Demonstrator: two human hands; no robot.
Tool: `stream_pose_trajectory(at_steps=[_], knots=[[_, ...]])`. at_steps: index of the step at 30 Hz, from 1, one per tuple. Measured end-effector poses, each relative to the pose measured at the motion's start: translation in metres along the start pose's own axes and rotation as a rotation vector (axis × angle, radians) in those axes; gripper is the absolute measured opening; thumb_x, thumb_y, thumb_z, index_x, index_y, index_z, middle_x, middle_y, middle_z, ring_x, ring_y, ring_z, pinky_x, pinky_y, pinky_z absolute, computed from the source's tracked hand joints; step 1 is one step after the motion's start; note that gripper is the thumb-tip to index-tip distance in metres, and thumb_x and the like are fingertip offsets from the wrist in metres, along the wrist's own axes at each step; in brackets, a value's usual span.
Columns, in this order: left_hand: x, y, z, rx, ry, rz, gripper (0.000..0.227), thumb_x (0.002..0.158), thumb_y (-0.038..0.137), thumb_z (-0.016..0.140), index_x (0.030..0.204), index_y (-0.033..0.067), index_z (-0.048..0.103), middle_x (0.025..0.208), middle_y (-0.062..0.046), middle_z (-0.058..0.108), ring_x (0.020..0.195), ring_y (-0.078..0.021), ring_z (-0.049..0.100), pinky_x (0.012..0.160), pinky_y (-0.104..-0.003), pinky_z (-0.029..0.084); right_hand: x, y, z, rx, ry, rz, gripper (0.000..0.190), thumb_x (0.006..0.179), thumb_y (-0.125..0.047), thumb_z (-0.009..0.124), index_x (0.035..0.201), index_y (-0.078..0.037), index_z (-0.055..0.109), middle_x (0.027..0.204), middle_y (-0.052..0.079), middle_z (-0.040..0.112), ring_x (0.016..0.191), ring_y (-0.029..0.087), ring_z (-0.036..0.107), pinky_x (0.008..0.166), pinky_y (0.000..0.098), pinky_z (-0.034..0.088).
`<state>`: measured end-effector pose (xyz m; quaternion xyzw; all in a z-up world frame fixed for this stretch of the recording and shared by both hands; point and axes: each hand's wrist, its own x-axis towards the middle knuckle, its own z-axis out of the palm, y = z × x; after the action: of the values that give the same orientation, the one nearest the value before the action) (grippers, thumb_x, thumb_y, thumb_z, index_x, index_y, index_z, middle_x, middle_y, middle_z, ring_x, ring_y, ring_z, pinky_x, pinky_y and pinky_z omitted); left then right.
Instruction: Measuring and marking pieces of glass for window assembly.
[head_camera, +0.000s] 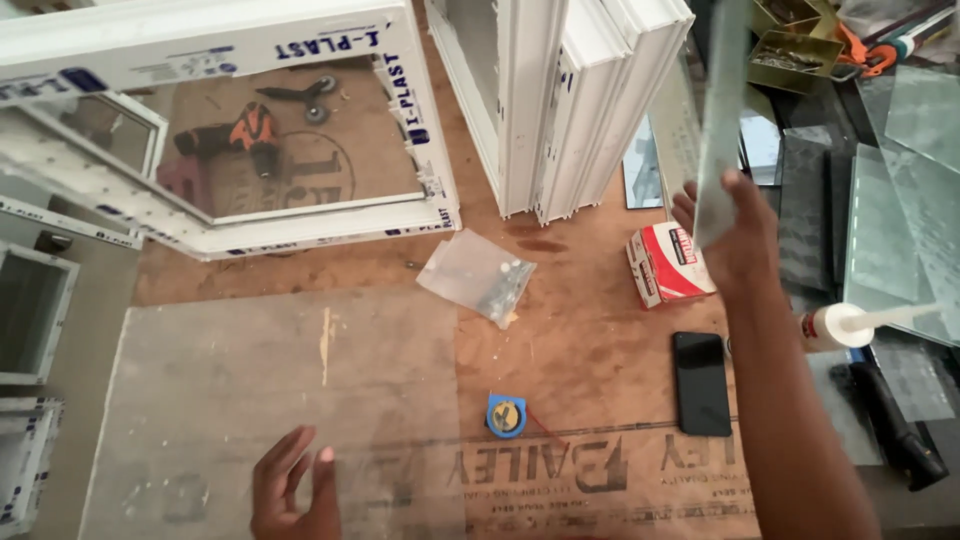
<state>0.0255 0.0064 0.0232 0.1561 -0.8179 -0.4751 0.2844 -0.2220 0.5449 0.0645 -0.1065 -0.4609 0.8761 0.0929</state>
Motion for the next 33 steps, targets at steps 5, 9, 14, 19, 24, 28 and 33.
stream_pose_trajectory(at_steps=[5, 9, 14, 19, 24, 28, 33], knots=[[-0.013, 0.053, 0.001, 0.063, -0.143, -0.149, 0.036, 0.087, 0.001, 0.076, 0.122, 0.0032, 0.069, 0.129, -0.013, 0.066, 0.121, -0.0242, 0.067, 0.096, -0.036, 0.058, -0.138, 0.002, 0.039, -0.152, -0.010, -0.303, 0.084, 0.096, -0.033, 0.077, 0.161, 0.003, 0.037, 0.144, 0.025, 0.055, 0.124, 0.038, 0.064, 0.111, 0.0503, 0.054], [-0.036, 0.100, -0.002, -0.250, -0.262, -0.027, 0.036, 0.089, 0.003, 0.074, 0.124, 0.0015, 0.068, 0.131, -0.011, 0.065, 0.119, -0.0217, 0.066, 0.100, -0.034, 0.057, -0.234, 0.014, 0.047, -0.331, -0.038, -0.486, 0.080, 0.099, -0.025, 0.077, 0.163, 0.003, 0.037, 0.156, 0.028, 0.051, 0.131, 0.036, 0.063, 0.114, 0.0484, 0.055], [-0.039, 0.155, -0.022, -0.294, -0.343, 0.094, 0.035, 0.093, 0.009, 0.074, 0.126, 0.0000, 0.067, 0.133, -0.011, 0.064, 0.123, -0.0234, 0.065, 0.102, -0.037, 0.057, -0.322, 0.037, 0.068, -0.459, -0.184, -0.515, 0.074, 0.101, -0.021, 0.076, 0.161, 0.005, 0.040, 0.156, 0.027, 0.050, 0.132, 0.033, 0.060, 0.118, 0.0477, 0.051], [-0.030, 0.163, -0.055, -0.517, -0.484, 0.120, 0.048, 0.104, 0.028, 0.071, 0.142, 0.0014, 0.060, 0.144, -0.013, 0.059, 0.133, -0.0267, 0.063, 0.110, -0.041, 0.056, -0.370, 0.074, 0.089, -0.428, -0.500, -0.425, 0.080, 0.093, -0.021, 0.081, 0.156, 0.001, 0.038, 0.159, 0.028, 0.041, 0.138, 0.034, 0.052, 0.117, 0.0483, 0.043], [0.002, 0.132, -0.103, -0.825, -0.439, 0.132, 0.098, 0.101, 0.068, 0.061, 0.168, 0.0065, 0.025, 0.171, -0.015, 0.035, 0.152, -0.0327, 0.046, 0.126, -0.048, 0.041, -0.417, 0.157, 0.145, -0.475, -0.770, -0.497, 0.079, 0.084, -0.037, 0.087, 0.147, -0.002, 0.054, 0.155, 0.028, 0.052, 0.150, 0.041, 0.048, 0.126, 0.0501, 0.036], [0.031, 0.092, -0.170, -0.945, -0.374, 0.036, 0.113, 0.096, 0.076, 0.058, 0.174, 0.0082, 0.011, 0.178, -0.012, 0.025, 0.156, -0.0310, 0.039, 0.129, -0.047, 0.034, -0.459, 0.209, 0.201, -0.583, -0.851, -0.326, 0.084, 0.079, -0.041, 0.089, 0.144, 0.001, 0.058, 0.152, 0.032, 0.053, 0.148, 0.044, 0.047, 0.120, 0.0527, 0.037], [0.066, 0.013, -0.242, -1.089, -0.218, -0.076, 0.108, 0.096, 0.060, 0.066, 0.169, 0.0118, 0.003, 0.168, -0.007, 0.028, 0.144, -0.0347, 0.045, 0.110, -0.053, 0.045, -0.508, 0.277, 0.296, -0.822, -0.971, -0.036, 0.086, 0.072, -0.043, 0.092, 0.144, -0.008, 0.061, 0.155, 0.030, 0.049, 0.147, 0.042, 0.046, 0.114, 0.0499, 0.038]])
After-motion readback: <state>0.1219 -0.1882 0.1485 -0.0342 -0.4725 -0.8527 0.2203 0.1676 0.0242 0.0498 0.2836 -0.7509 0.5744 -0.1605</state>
